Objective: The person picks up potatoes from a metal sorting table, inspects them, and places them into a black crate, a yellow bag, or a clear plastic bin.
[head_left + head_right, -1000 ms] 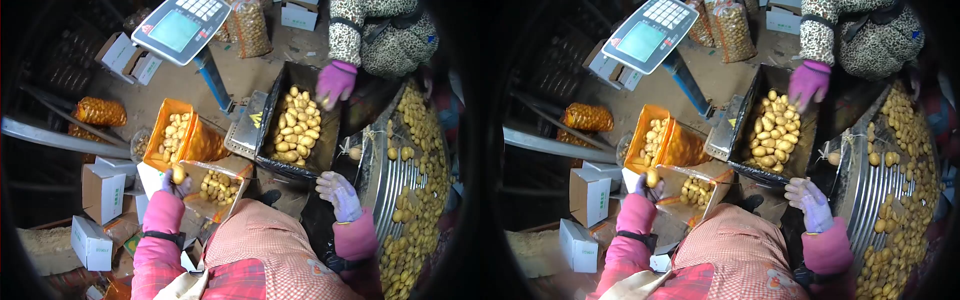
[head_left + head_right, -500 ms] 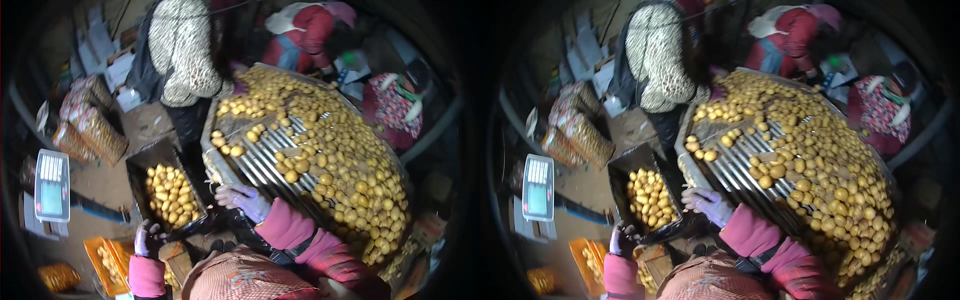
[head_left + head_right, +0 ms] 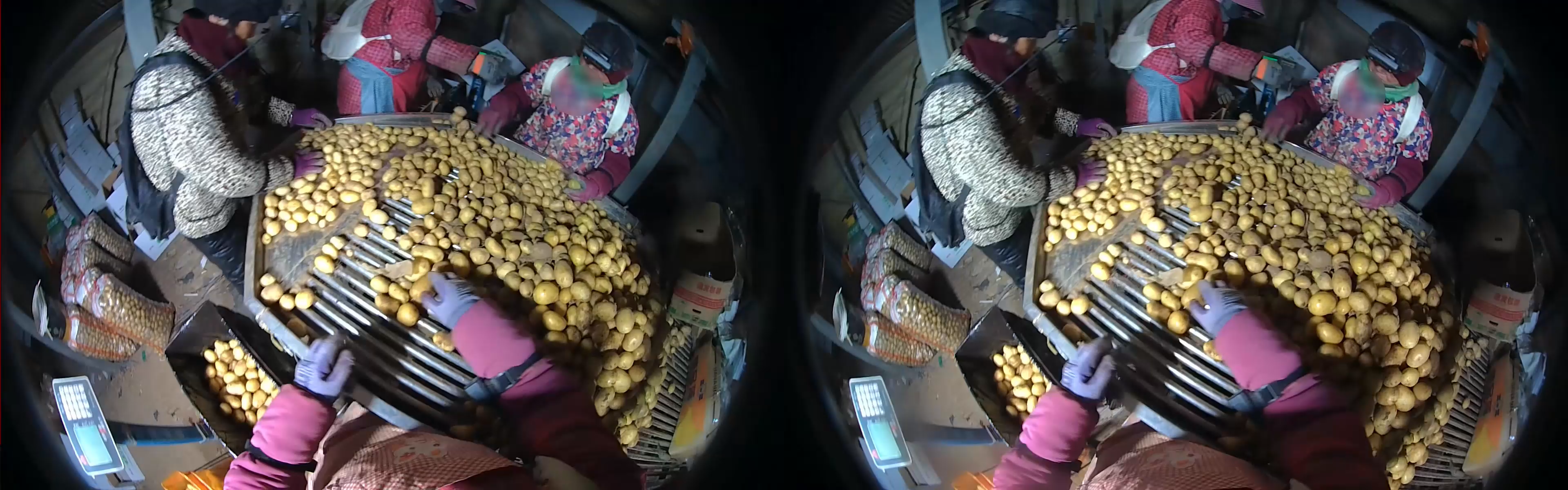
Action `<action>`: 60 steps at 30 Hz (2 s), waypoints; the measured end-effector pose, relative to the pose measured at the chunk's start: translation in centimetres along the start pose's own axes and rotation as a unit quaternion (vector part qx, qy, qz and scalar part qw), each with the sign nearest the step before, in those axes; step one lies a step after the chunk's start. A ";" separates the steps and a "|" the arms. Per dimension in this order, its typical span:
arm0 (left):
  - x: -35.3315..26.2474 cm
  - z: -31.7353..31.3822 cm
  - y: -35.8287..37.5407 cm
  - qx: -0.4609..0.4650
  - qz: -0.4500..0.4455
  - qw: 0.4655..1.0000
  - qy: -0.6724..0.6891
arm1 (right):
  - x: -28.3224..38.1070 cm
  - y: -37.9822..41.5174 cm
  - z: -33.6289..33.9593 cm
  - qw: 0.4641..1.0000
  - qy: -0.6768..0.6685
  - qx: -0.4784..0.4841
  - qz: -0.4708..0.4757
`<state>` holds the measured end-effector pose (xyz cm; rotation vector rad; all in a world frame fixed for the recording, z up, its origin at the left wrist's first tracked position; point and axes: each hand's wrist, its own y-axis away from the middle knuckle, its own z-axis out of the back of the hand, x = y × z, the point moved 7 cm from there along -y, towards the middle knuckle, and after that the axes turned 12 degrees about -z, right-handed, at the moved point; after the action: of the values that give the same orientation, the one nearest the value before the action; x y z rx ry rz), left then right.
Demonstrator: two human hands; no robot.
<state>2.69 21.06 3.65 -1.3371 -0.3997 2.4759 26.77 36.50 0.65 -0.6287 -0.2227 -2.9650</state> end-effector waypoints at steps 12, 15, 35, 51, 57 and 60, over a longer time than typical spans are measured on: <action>1.7 -5.3 -1.0 0.194 0.130 0.972 -0.027 | 3.0 -2.6 -3.5 0.985 0.055 0.149 -0.070; 2.3 -4.6 -1.6 0.092 0.007 0.995 -0.027 | 1.8 -1.8 -6.2 0.939 -0.336 0.063 -0.030; 8.2 -2.3 -3.6 0.373 0.170 0.900 -0.148 | -3.3 2.8 1.9 0.949 0.209 -0.177 -0.155; 8.1 -2.0 -4.6 0.318 0.198 0.908 -0.188 | 4.0 -4.6 -5.9 0.946 -0.288 0.098 0.109; 7.5 -0.9 -4.8 0.296 0.226 0.908 -0.193 | -2.7 -14.9 5.6 0.968 -0.021 -0.250 -0.032; 7.4 -0.6 -4.8 0.286 0.239 0.906 -0.200 | -6.6 -16.8 4.3 0.966 0.050 -0.194 -0.164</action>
<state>-0.03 28.43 -0.49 -0.7387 0.6190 2.9172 32.31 54.16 -0.24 -0.5177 0.3038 -3.3841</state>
